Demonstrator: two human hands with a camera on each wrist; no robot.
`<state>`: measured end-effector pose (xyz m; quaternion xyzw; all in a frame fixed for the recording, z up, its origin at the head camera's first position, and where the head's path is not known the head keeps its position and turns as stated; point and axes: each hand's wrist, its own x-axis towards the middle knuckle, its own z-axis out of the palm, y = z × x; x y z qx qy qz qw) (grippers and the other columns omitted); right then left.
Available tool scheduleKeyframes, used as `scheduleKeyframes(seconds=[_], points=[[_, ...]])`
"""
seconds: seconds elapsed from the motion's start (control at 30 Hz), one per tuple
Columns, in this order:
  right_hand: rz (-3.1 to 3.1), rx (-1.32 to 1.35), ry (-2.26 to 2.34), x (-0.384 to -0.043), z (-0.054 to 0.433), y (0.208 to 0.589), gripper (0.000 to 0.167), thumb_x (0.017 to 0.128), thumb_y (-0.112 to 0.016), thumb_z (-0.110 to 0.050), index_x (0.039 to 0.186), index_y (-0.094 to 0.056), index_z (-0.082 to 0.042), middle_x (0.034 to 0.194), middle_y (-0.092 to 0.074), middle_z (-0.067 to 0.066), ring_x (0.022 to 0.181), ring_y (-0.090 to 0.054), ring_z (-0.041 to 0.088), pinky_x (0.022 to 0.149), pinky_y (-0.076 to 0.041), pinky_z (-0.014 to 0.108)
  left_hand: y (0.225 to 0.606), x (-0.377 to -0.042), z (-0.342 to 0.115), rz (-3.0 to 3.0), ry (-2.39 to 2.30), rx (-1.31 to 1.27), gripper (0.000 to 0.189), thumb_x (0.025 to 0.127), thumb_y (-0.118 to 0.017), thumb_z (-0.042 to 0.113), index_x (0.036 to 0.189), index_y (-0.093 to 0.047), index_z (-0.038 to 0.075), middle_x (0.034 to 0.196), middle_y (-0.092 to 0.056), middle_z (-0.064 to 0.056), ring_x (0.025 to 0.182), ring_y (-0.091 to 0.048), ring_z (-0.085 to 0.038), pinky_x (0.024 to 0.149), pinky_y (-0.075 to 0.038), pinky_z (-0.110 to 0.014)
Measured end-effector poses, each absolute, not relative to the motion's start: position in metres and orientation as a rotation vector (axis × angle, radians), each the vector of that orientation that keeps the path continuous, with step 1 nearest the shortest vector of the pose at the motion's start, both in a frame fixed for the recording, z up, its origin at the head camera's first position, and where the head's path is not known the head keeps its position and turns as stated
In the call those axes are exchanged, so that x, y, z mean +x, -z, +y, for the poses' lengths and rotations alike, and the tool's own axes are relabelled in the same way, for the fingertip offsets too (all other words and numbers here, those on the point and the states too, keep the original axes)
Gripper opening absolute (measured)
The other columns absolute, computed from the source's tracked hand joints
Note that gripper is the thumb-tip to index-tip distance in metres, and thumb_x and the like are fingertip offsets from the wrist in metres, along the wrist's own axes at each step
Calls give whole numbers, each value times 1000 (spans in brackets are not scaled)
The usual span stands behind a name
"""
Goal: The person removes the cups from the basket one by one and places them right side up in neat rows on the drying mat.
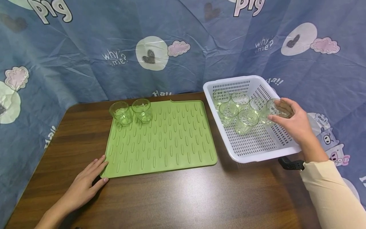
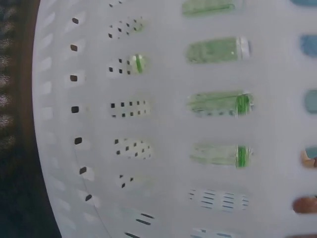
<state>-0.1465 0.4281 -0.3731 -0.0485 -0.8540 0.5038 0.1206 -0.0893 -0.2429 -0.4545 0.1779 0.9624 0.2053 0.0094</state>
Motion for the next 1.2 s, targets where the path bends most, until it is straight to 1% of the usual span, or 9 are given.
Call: scheduleKeyframes(seconds=[0.17, 0.27, 0.4, 0.5, 0.67, 0.77, 0.87, 1.0, 1.2], points=[[-2426, -105, -1523, -145, 428, 367, 63, 87, -72, 1, 137, -47, -29, 116, -62, -33, 103, -59, -18, 82, -45, -1, 454, -89, -242, 2995, -633, 551, 59, 97, -63, 30, 147, -46, 2, 161, -33, -18, 143, -33, -49, 106, -30, -68], [-2442, -98, -1463, -145, 425, 361, 66, 87, -72, 1, 141, -45, -26, 118, -61, -31, 103, -59, -18, 81, -45, -1, 454, -89, -242, 3001, -633, 553, 59, 97, -63, 30, 147, -46, 2, 161, -34, -18, 143, -34, -49, 106, -30, -68], [-2543, -122, -1352, -142, 422, 354, 74, 88, -75, -10, 150, -38, -23, 127, -57, -27, 102, -55, -19, 81, -43, -2, 454, -89, -242, 3005, -632, 561, 59, 97, -63, 30, 147, -46, 2, 161, -34, -18, 143, -34, -49, 106, -31, -68], [-2600, -120, -1321, -140, 422, 353, 77, 88, -76, -14, 153, -34, -23, 128, -54, -28, 101, -52, -20, 81, -41, -3, 454, -90, -242, 3001, -630, 562, 60, 98, -62, 31, 147, -46, 2, 161, -33, -18, 143, -34, -49, 106, -31, -68], [-2533, -90, -1383, -136, 424, 355, 71, 87, -74, -4, 147, -40, -23, 121, -56, -33, 99, -58, -20, 80, -44, -2, 454, -90, -242, 2995, -635, 558, 60, 98, -62, 31, 148, -45, 2, 161, -33, -18, 143, -33, -49, 106, -30, -68], [-2525, -95, -1374, -133, 423, 353, 72, 87, -74, -2, 148, -40, -20, 120, -56, -33, 98, -58, -20, 80, -44, -2, 453, -90, -243, 2990, -635, 552, 60, 98, -62, 31, 148, -44, 3, 162, -32, -17, 144, -32, -49, 107, -29, -68], [-2565, -105, -1307, -128, 419, 345, 77, 87, -75, -8, 152, -36, -19, 123, -54, -32, 98, -55, -20, 80, -42, -3, 453, -90, -243, 2993, -633, 550, 60, 98, -62, 31, 148, -44, 2, 162, -32, -18, 144, -32, -49, 107, -29, -68], [-2565, -64, -1264, -124, 404, 330, 79, 85, -77, -7, 151, -37, -20, 126, -55, -29, 100, -55, -16, 81, -40, -1, 453, -90, -243, 2999, -633, 551, 60, 98, -62, 30, 147, -45, 2, 161, -33, -19, 144, -32, -49, 107, -29, -68], [-2490, 78, -1293, -125, 373, 309, 79, 80, -78, 5, 146, -43, -20, 124, -59, -23, 105, -58, -11, 85, -43, 2, 454, -90, -244, 2988, -632, 549, 60, 98, -62, 31, 148, -44, 2, 162, -32, -18, 144, -32, -49, 107, -29, -68]])
